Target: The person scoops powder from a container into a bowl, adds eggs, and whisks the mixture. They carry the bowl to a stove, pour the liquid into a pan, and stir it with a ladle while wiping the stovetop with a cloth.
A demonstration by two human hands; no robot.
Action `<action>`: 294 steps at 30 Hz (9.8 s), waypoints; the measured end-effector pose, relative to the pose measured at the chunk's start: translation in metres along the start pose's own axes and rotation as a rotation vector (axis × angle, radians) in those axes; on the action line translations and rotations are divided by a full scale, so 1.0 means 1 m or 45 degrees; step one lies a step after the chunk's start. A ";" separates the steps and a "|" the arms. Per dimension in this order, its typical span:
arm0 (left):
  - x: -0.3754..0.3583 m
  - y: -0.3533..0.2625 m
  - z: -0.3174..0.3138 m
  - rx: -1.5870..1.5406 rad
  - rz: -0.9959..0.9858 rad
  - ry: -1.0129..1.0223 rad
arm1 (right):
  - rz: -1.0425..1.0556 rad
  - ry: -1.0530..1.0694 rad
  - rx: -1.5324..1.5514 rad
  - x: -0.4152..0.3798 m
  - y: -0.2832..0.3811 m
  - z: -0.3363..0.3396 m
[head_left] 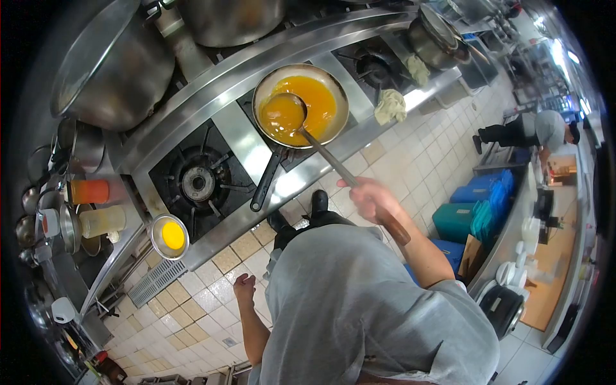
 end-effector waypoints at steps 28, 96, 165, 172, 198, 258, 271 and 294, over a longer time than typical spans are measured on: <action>0.004 -0.022 -0.018 0.029 -0.052 0.033 | 0.404 -0.131 -0.077 -0.033 0.038 0.033; 0.031 -0.050 -0.084 0.246 -0.157 0.153 | 0.447 -0.535 -1.972 -0.115 0.066 0.080; -0.067 -0.311 -0.211 -0.616 -0.315 0.645 | -0.061 -0.081 -0.149 -0.004 0.010 0.019; -0.068 -0.320 -0.205 -0.634 -0.308 0.621 | 0.032 -0.127 -0.265 -0.010 0.019 0.024; -0.057 -0.221 -0.170 -0.415 -0.254 0.572 | 0.362 -0.615 -0.825 -0.054 0.073 0.044; 0.048 -0.045 0.043 0.106 -0.038 0.157 | 0.586 -0.804 -0.760 -0.047 0.024 -0.026; 0.066 -0.047 0.042 0.088 -0.080 0.212 | 0.601 -0.826 -0.680 -0.057 0.023 -0.026; 0.049 -0.039 0.044 0.144 -0.042 0.163 | 0.594 -0.817 -0.706 -0.061 0.009 -0.030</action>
Point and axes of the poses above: each hand's wrist, its own x-axis towards the middle knuckle, its own z-axis out of the back of the hand, y = z × x, the point moved 10 cm from there along x, towards the middle knuckle, and after that the axes turned 15 degrees about -x, right-handed, at the moved point
